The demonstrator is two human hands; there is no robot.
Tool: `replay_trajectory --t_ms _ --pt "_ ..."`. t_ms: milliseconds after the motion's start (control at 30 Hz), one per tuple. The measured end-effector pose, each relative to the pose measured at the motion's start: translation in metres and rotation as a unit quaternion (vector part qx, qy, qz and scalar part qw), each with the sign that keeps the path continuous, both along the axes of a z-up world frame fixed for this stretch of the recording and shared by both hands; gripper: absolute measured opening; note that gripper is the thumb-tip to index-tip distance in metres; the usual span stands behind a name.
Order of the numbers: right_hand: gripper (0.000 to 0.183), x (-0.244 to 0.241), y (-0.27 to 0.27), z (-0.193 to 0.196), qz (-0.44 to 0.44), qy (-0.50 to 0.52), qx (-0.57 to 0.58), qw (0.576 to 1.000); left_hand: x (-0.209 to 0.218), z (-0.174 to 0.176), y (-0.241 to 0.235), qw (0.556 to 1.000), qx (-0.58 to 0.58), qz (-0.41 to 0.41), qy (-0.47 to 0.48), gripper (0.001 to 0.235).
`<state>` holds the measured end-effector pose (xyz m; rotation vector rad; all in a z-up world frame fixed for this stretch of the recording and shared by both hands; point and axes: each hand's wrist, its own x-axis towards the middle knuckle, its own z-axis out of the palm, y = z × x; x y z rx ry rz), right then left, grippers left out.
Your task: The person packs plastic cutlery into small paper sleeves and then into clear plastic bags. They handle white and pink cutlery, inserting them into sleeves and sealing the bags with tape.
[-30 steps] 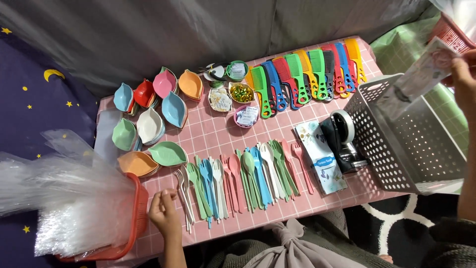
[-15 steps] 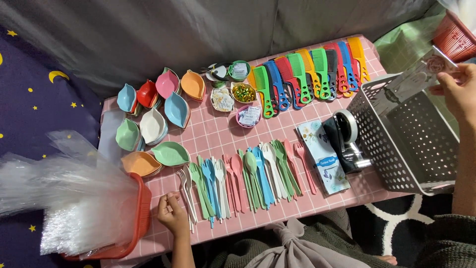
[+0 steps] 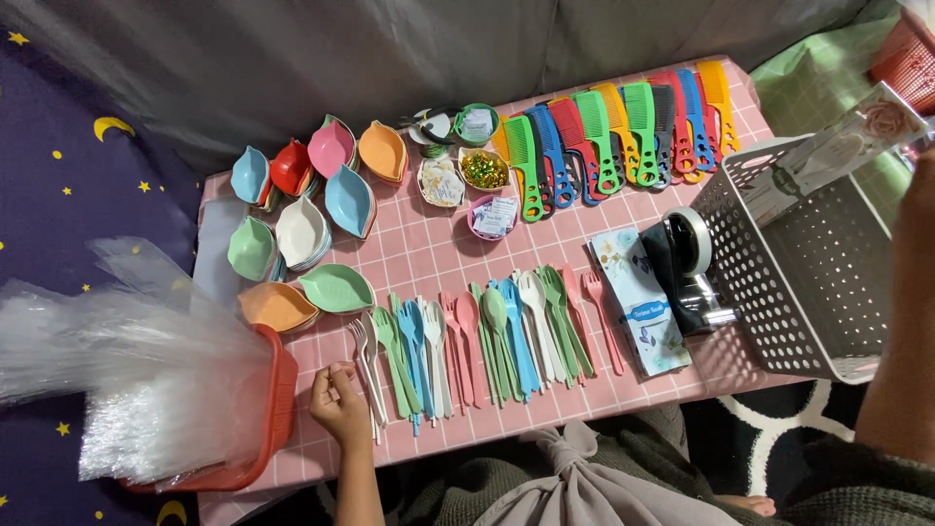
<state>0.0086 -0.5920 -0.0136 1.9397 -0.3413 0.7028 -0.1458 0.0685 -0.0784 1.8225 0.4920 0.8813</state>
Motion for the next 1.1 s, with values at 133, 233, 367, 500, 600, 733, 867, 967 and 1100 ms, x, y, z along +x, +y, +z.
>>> replay_trajectory --t_ms 133,233,367,500,600,733,867,967,1100 --pt "0.011 -0.065 0.206 0.115 0.532 -0.001 0.418 0.736 0.001 -0.003 0.0 1.0 -0.001 0.004 -0.005 0.022" --pt "0.02 -0.073 0.253 0.071 0.394 0.186 0.499 0.749 0.001 -0.004 0.001 1.0 -0.003 0.004 -0.006 0.022" --pt "0.025 -0.066 0.263 0.012 0.232 0.348 0.473 0.776 0.001 0.0 0.0 1.0 0.001 0.003 -0.009 0.022" --pt "0.028 -0.061 0.261 -0.01 0.212 0.358 0.471 0.778 0.0 -0.003 0.002 1.0 -0.008 0.005 -0.008 0.022" --pt "0.027 -0.062 0.26 -0.011 0.218 0.355 0.475 0.775 0.0 -0.003 0.001 1.0 -0.009 0.006 -0.004 0.022" --pt "0.02 -0.062 0.258 -0.012 0.21 0.35 0.498 0.765 0.0 -0.003 0.002 1.0 -0.016 0.002 0.0 0.022" --pt "0.022 -0.062 0.257 -0.012 0.2 0.332 0.517 0.763 0.001 -0.005 0.003 1.0 -0.016 -0.003 -0.006 0.022" --pt "0.018 -0.064 0.259 -0.007 0.26 0.271 0.454 0.808 0.0 -0.002 0.002 1.0 -0.017 -0.008 -0.009 0.022" --pt "0.019 -0.068 0.259 0.029 0.218 0.261 0.386 0.858 -0.001 0.011 -0.006 1.0 -0.019 -0.005 -0.012 0.021"
